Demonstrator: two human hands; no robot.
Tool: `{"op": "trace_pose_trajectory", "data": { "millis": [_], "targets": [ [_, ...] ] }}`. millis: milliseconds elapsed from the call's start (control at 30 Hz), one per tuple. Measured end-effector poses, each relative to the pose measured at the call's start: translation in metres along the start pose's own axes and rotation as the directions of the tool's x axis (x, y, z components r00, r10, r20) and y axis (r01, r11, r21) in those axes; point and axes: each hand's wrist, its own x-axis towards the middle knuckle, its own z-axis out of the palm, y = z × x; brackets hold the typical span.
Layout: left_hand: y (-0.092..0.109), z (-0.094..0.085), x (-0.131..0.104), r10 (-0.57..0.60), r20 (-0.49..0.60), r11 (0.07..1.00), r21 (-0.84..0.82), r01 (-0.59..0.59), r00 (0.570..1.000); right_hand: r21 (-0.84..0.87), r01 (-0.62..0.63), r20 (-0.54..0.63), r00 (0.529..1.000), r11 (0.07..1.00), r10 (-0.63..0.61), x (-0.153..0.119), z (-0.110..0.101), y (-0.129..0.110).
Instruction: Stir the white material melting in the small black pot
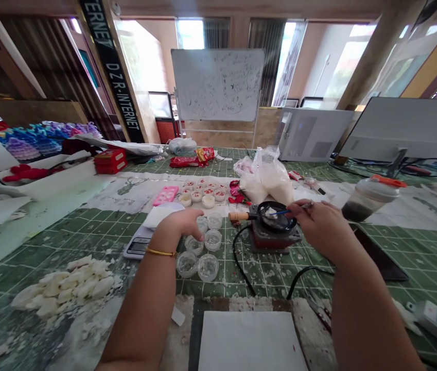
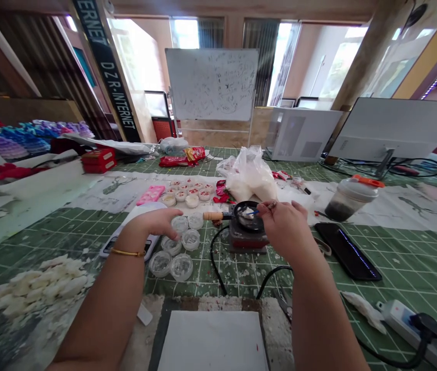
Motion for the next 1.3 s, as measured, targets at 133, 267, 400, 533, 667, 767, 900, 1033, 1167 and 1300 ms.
{"op": "trace_pose_trajectory", "data": {
  "millis": [133,267,400,533,667,767,900,1033,1167,1300],
  "targets": [
    [-0.003,-0.001,0.0,-0.04,0.029,0.999,0.027,0.039,0.999,-0.009,0.004,-0.001,1.0,1.0,-0.004,-0.003,-0.002,0.001],
    [0.0,0.003,0.002,-0.121,0.159,0.99,-0.058,0.131,0.98,0.054,0.037,0.012,0.999,0.998,-0.038,-0.003,-0.001,-0.002],
    [0.0,0.006,0.003,-0.165,0.207,0.959,-0.194,0.206,0.964,-0.033,-0.034,-0.033,0.999,0.999,0.033,-0.003,-0.002,0.002],
    [-0.004,0.01,0.005,-0.203,0.172,0.941,-0.237,0.241,0.964,0.066,0.029,0.01,1.0,0.997,-0.029,-0.003,-0.003,0.004],
    [-0.005,0.015,0.01,-0.215,0.16,0.942,-0.227,0.248,0.963,0.035,-0.01,-0.019,1.0,0.999,0.01,0.0,-0.001,0.002],
    [-0.003,0.017,0.012,-0.219,0.131,0.948,-0.208,0.243,0.967,-0.016,-0.022,-0.034,0.999,1.0,0.022,0.0,-0.002,0.001],
    [0.0,0.008,0.008,-0.198,0.025,0.969,-0.145,0.199,0.98,0.035,-0.002,0.014,1.0,0.999,0.002,-0.001,-0.006,-0.001],
    [0.016,-0.006,-0.009,0.002,-0.327,0.991,-0.125,-0.045,0.945,-0.022,-0.045,-0.008,0.999,0.999,0.045,-0.003,-0.007,-0.001],
    [0.049,-0.004,-0.018,0.244,-0.647,0.873,-0.178,-0.454,0.723,0.05,0.036,0.015,0.999,0.998,-0.037,-0.004,-0.005,-0.002],
    [0.072,0.009,-0.01,0.353,-0.609,0.896,0.0,-0.445,0.711,0.004,-0.039,-0.019,0.999,0.999,0.039,-0.001,-0.003,-0.001]
  ]
}}
